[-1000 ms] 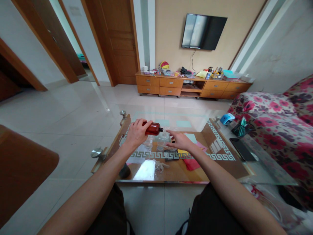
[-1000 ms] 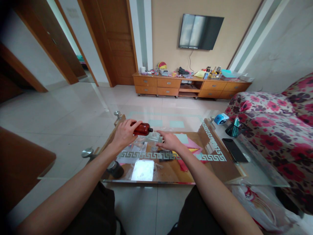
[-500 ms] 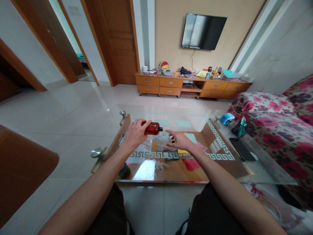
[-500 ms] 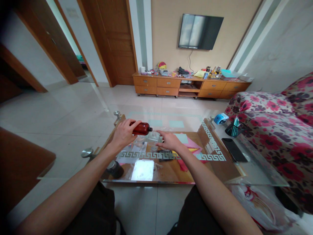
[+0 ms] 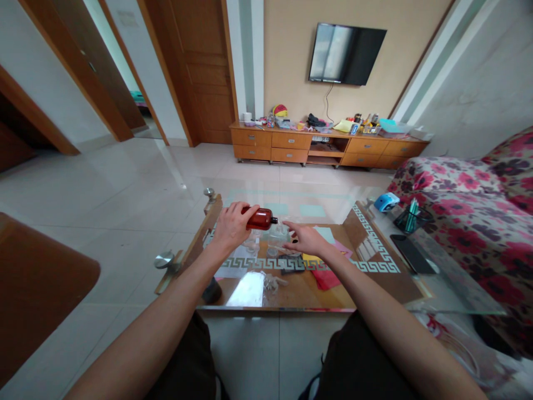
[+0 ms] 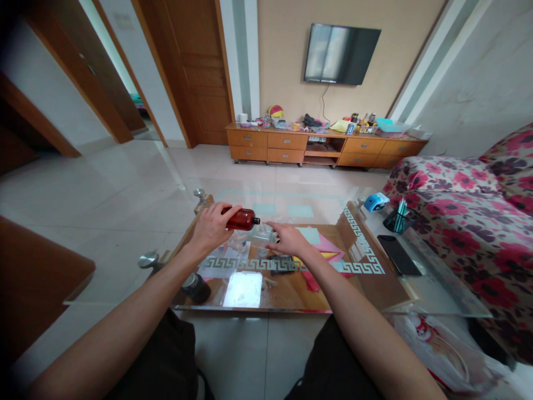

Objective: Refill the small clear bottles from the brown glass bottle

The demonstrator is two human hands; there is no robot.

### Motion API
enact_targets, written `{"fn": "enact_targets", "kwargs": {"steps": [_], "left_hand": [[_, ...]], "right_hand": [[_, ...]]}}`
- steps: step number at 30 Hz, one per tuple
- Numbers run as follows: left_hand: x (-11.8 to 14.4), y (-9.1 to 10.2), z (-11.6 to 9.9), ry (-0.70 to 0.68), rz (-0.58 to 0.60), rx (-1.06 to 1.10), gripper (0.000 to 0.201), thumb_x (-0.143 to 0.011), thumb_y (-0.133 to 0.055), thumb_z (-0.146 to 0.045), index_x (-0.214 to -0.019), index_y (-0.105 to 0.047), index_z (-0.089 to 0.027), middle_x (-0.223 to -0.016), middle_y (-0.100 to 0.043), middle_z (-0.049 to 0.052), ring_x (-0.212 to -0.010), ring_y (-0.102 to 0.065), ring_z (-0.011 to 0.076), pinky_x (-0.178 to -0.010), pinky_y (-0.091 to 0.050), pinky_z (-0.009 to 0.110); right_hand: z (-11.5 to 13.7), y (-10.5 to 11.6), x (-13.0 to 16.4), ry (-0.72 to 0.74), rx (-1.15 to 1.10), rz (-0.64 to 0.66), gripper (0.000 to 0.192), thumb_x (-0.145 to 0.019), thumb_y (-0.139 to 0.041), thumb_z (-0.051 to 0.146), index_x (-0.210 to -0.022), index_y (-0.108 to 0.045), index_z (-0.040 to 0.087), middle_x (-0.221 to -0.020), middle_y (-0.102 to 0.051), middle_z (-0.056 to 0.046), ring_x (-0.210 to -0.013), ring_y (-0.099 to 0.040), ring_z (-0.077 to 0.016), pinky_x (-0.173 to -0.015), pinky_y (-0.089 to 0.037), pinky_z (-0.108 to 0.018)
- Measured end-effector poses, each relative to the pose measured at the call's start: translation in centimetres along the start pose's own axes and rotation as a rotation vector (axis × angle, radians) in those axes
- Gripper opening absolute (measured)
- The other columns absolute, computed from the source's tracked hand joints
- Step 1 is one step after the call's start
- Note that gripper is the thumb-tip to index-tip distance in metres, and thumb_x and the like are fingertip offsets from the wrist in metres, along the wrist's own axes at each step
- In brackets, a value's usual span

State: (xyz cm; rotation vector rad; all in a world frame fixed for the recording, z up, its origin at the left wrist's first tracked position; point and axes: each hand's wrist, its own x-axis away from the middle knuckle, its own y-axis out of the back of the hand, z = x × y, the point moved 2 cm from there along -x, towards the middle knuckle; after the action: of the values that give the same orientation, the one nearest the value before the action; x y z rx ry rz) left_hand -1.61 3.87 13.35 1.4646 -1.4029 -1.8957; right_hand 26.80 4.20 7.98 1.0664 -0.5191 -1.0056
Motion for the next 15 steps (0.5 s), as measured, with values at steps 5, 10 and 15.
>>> {"fn": "enact_targets", "kwargs": {"steps": [5, 10, 15], "left_hand": [[-0.03, -0.01, 0.14, -0.004, -0.005, -0.006, 0.064, -0.086, -0.067, -0.012, -0.146, -0.06, -0.03, -0.132, -0.065, 0.012, -0.123, -0.058, 0.034, -0.099, -0.046, 0.048], [-0.02, -0.06, 0.26, -0.004, -0.015, -0.016, 0.062, -0.087, -0.066, -0.012, -0.147, -0.06, -0.03, -0.133, -0.065, 0.013, -0.122, -0.058, 0.0341, -0.098, -0.046, 0.048], [-0.06, -0.07, 0.18, -0.013, -0.014, -0.02, 0.064, -0.086, -0.066, -0.011, -0.147, -0.06, -0.03, -0.133, -0.065, 0.013, -0.123, -0.057, 0.0343, -0.098, -0.045, 0.049]], "right_hand": [[-0.02, 0.0, -0.06, 0.006, -0.002, 0.001, 0.086, -0.088, -0.082, 0.048, -0.162, -0.045, 0.026, -0.125, -0.078, -0.011, -0.1, -0.077, -0.026, -0.087, -0.058, -0.034], [0.14, 0.14, -0.03, 0.019, -0.01, -0.004, 0.084, -0.088, -0.081, 0.048, -0.162, -0.046, 0.026, -0.127, -0.077, -0.011, -0.102, -0.077, -0.0265, -0.089, -0.058, -0.036], [0.36, 0.33, 0.01, 0.003, -0.017, 0.002, 0.086, -0.088, -0.082, 0.047, -0.163, -0.046, 0.027, -0.127, -0.077, -0.011, -0.1, -0.077, -0.0264, -0.089, -0.059, -0.037]]}}
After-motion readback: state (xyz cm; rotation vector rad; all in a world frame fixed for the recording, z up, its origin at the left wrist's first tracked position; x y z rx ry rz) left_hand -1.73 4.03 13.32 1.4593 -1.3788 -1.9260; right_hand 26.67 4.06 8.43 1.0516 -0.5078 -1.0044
